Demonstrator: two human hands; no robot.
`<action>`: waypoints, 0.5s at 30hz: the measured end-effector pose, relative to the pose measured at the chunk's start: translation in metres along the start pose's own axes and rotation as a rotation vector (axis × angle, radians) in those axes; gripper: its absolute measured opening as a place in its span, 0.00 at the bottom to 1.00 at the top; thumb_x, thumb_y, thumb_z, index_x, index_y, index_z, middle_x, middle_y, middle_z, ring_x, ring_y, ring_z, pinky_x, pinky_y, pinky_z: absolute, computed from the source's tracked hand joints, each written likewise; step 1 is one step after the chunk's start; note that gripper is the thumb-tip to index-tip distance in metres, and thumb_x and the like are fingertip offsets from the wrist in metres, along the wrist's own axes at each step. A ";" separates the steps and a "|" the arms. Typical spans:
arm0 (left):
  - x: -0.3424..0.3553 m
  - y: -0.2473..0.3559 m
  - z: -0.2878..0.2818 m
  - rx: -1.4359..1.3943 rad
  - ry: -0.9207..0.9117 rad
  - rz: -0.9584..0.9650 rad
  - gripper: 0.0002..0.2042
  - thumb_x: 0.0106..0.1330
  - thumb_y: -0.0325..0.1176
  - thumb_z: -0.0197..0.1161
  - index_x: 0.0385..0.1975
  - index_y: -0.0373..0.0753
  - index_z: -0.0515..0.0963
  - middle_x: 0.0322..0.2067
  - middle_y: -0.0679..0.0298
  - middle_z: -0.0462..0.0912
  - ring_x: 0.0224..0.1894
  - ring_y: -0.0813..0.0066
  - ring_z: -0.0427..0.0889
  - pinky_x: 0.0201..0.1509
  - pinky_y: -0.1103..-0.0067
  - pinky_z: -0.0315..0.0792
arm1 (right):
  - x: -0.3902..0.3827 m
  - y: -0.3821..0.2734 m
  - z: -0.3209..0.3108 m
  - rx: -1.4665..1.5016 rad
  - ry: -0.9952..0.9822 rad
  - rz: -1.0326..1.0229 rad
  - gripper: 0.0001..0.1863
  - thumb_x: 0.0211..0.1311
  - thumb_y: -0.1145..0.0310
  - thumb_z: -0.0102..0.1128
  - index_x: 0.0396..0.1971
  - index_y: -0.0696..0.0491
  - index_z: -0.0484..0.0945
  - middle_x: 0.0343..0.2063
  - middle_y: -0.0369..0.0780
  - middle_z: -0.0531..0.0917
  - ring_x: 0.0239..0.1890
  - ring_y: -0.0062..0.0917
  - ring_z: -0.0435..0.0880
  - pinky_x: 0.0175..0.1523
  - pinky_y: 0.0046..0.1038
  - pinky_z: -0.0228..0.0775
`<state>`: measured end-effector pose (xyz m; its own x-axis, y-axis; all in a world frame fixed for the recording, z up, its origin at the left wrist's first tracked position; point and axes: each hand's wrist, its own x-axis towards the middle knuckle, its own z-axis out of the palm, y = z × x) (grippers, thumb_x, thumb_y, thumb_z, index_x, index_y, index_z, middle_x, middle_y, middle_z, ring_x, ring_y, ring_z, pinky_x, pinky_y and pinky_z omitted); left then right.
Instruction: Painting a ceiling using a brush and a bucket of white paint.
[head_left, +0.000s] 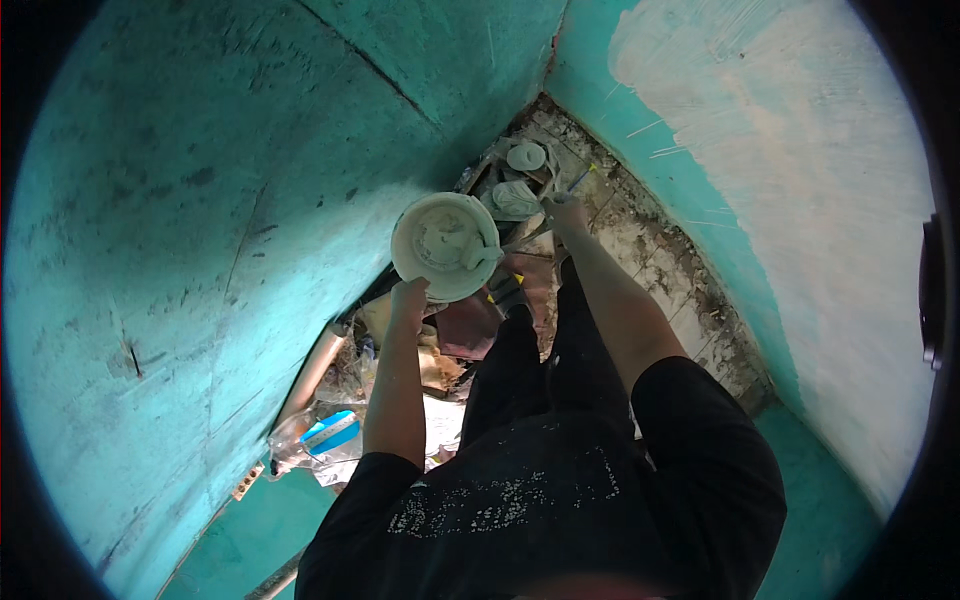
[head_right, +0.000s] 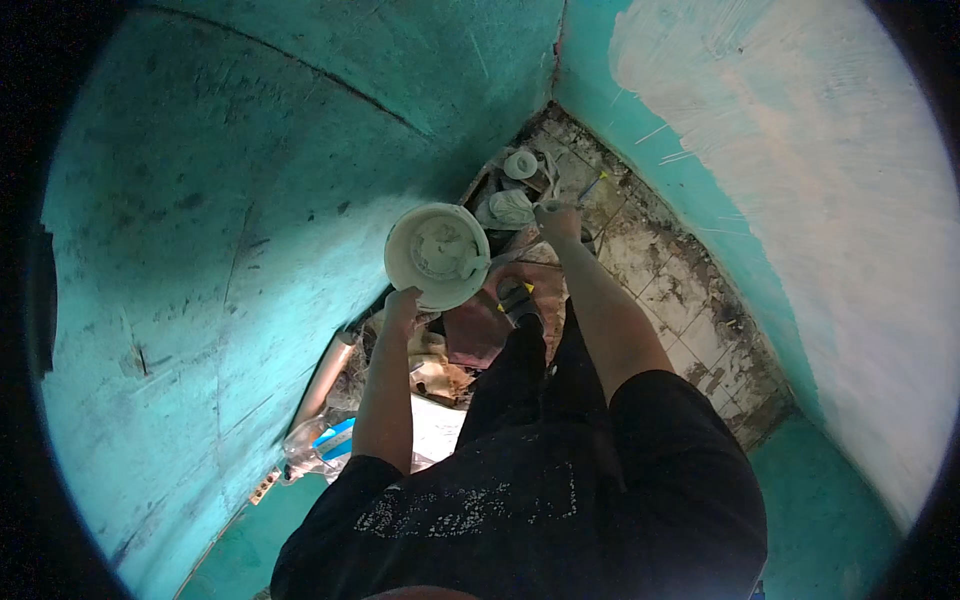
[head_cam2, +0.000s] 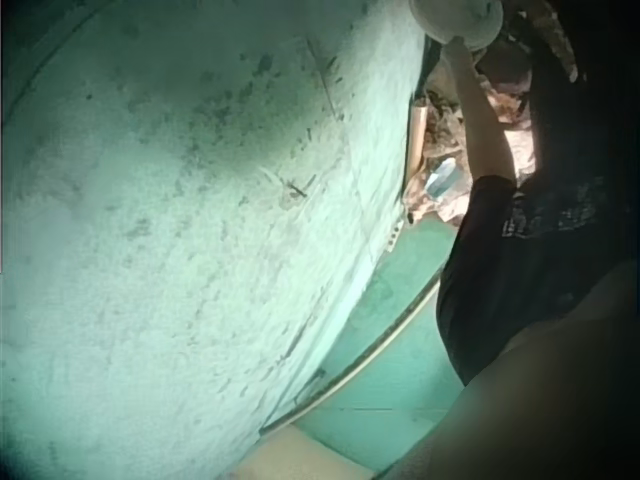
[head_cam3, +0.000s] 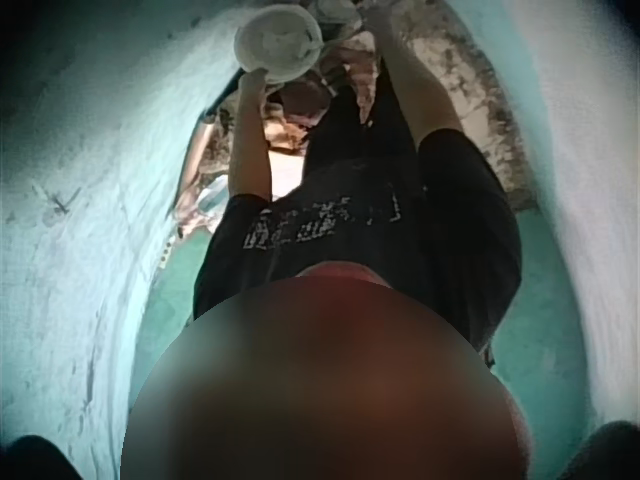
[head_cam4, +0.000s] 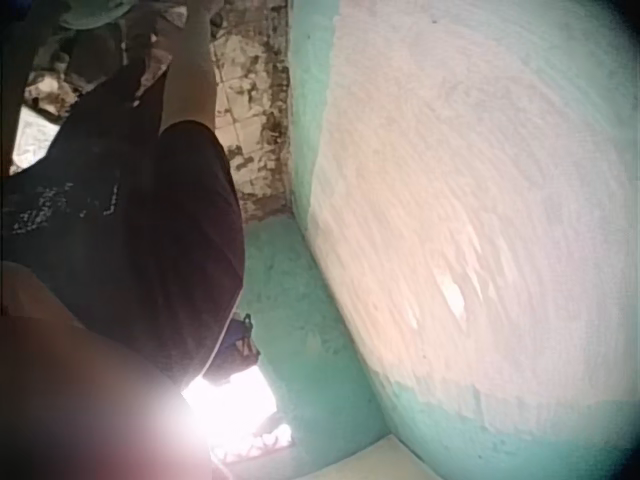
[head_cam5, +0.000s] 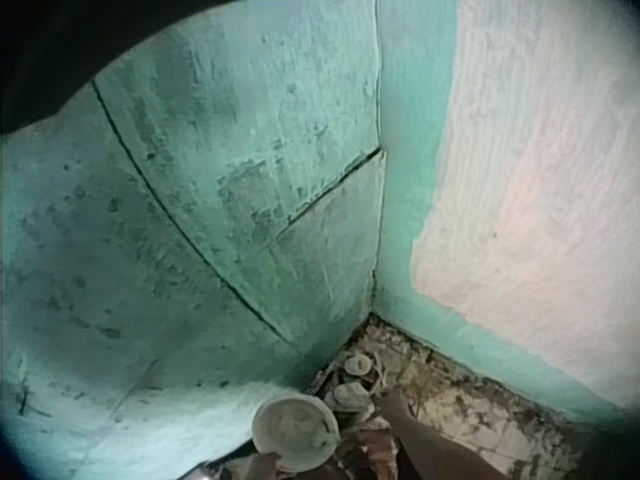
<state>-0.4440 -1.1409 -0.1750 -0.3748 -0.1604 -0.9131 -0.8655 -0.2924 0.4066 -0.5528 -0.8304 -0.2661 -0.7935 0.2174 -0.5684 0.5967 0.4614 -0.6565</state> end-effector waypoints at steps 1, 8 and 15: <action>-0.001 0.005 0.012 0.043 0.024 0.009 0.15 0.58 0.29 0.51 0.44 0.32 0.66 0.40 0.55 0.72 0.39 0.61 0.77 0.38 0.64 0.78 | 0.007 -0.002 -0.010 -0.086 0.093 -0.054 0.24 0.47 0.53 0.61 0.36 0.60 0.75 0.40 0.51 0.77 0.39 0.42 0.78 0.45 0.38 0.69; 0.013 0.036 0.039 0.048 0.009 0.005 0.17 0.59 0.30 0.48 0.47 0.29 0.64 0.42 0.51 0.72 0.40 0.59 0.78 0.39 0.65 0.79 | 0.056 -0.052 -0.018 -0.286 -0.004 -0.190 0.38 0.41 0.52 0.67 0.49 0.60 0.67 0.50 0.52 0.70 0.53 0.42 0.69 0.55 0.36 0.63; 0.024 0.058 0.049 0.034 -0.016 -0.021 0.17 0.59 0.30 0.48 0.47 0.27 0.63 0.42 0.49 0.71 0.41 0.57 0.77 0.40 0.64 0.79 | 0.072 -0.076 -0.014 -0.174 -0.016 -0.394 0.35 0.38 0.53 0.70 0.46 0.58 0.70 0.47 0.50 0.73 0.52 0.38 0.71 0.54 0.36 0.63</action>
<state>-0.5192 -1.1149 -0.1748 -0.3617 -0.1396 -0.9218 -0.8839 -0.2632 0.3867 -0.6570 -0.8382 -0.2502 -0.9540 -0.0173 -0.2994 0.2181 0.6451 -0.7323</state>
